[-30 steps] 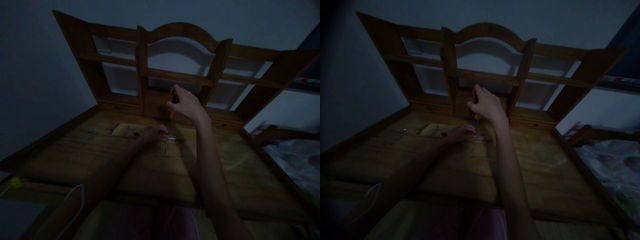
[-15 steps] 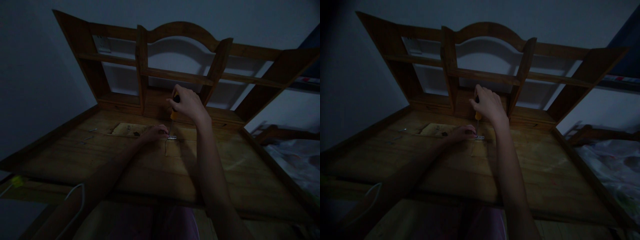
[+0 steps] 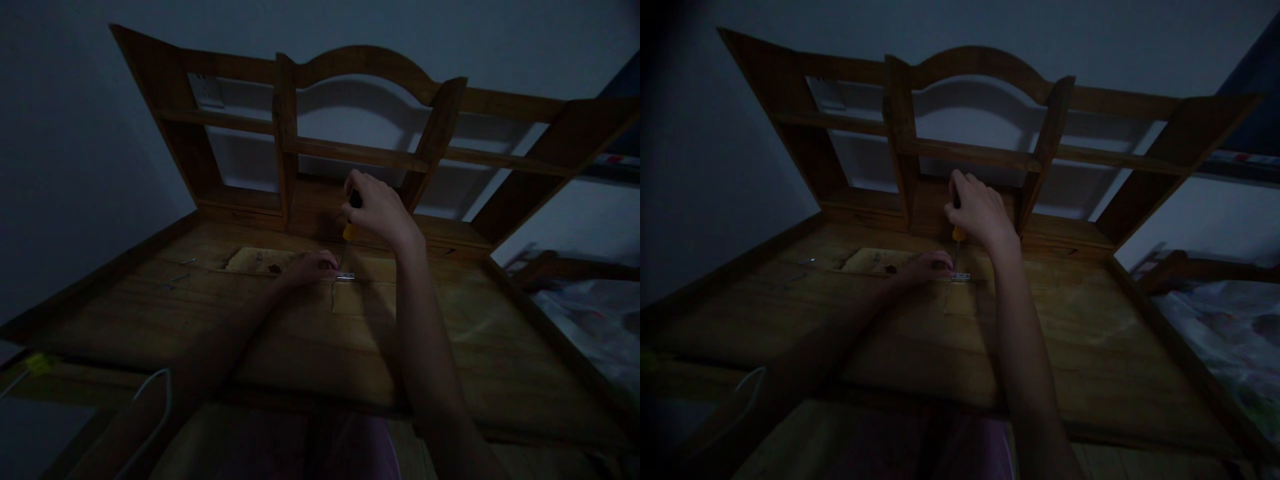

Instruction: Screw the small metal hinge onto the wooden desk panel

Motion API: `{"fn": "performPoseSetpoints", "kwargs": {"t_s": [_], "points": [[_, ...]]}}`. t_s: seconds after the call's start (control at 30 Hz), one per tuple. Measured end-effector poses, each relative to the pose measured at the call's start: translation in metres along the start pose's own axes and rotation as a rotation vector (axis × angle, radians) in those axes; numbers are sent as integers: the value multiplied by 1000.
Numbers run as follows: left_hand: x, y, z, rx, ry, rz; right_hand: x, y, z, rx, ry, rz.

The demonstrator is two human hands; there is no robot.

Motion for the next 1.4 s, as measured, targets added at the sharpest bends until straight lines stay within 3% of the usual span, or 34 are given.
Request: {"fn": "performPoseSetpoints", "kwargs": {"t_s": [1.4], "points": [[0,4,1,-32,-4,-3,1,-1,0,-7,9,-57]]}}
Point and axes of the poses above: each hand's wrist, its own z-axis away from the middle knuckle, its own x-axis out of the palm, y = z × x, the point moved 7 cm from there along -z, towards the middle knuckle, and after that the axes turned 11 degrees about -x, right-handed, at the moved point
